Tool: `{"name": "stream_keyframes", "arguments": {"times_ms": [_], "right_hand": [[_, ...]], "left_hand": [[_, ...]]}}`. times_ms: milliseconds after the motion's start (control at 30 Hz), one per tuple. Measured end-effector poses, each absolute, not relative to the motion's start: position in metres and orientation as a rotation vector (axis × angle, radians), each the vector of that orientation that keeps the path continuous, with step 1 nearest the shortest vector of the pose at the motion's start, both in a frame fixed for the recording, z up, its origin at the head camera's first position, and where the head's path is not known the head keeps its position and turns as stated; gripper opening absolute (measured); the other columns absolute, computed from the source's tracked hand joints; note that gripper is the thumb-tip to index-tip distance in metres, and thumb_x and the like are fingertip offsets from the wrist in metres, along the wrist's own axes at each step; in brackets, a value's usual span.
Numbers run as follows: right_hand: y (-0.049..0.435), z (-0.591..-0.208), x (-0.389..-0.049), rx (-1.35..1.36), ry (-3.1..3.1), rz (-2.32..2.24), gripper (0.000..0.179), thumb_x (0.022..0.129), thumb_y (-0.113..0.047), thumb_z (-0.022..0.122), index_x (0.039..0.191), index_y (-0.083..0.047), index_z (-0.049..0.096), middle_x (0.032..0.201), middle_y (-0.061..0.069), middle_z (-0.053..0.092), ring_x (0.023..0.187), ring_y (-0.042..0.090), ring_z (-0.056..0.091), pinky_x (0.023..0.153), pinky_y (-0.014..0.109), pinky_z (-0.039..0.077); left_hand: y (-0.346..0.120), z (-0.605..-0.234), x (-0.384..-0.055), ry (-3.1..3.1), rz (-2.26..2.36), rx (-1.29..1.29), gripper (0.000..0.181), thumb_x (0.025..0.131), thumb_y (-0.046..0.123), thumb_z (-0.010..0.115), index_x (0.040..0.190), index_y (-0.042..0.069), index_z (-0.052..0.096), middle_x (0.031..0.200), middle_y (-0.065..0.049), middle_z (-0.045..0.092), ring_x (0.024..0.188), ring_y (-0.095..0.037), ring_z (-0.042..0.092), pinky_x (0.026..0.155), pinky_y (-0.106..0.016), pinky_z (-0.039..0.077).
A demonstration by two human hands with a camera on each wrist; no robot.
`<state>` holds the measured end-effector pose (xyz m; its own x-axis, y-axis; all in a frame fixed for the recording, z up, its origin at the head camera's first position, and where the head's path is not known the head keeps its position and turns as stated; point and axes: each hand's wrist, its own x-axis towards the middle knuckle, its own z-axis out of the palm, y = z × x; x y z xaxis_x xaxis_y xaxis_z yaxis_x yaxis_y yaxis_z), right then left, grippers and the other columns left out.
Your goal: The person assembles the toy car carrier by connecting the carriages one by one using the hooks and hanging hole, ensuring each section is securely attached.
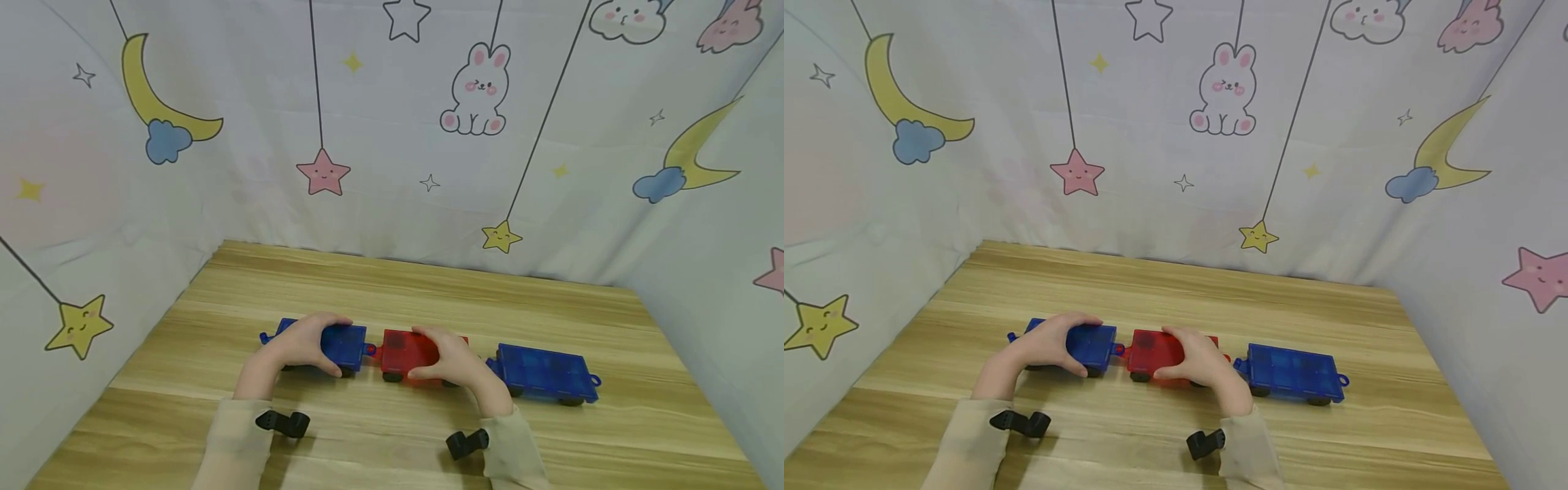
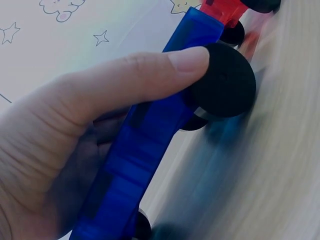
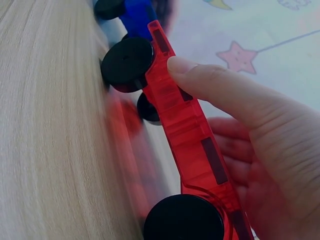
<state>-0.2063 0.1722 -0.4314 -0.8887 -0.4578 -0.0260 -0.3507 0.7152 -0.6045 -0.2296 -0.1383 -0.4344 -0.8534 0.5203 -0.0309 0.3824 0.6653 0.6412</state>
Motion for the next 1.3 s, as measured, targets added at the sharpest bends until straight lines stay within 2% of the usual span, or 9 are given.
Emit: {"name": "stream_keyframes", "arguments": {"times_ms": [600, 1300], "right_hand": [[0.1734, -0.4309, -0.2060, -0.638, 2.743, -0.928, 0.082, 0.076, -0.037, 0.083, 0.144, -0.005, 0.048, 0.141, 0.015, 0.054, 0.126, 0.035, 0.051, 0.103, 0.052, 0.046], [0.1721, -0.4238, -0.2049, -0.643, 2.756, -0.858, 0.087, 0.076, -0.037, 0.083, 0.146, -0.005, 0.044, 0.145, 0.015, 0.050, 0.131, 0.035, 0.048, 0.106, 0.054, 0.042]], "left_hand": [[-0.1352, -0.4320, -0.2281, 2.694, 0.917, 0.735, 0.092, 0.060, 0.033, 0.094, 0.139, 0.010, 0.054, 0.140, -0.013, 0.054, 0.128, -0.034, 0.050, 0.105, -0.054, 0.042], [-0.1336, -0.4260, -0.2280, 2.737, 0.742, 0.728, 0.102, 0.058, 0.037, 0.095, 0.144, 0.008, 0.048, 0.146, -0.018, 0.048, 0.135, -0.041, 0.042, 0.108, -0.058, 0.037]]}}
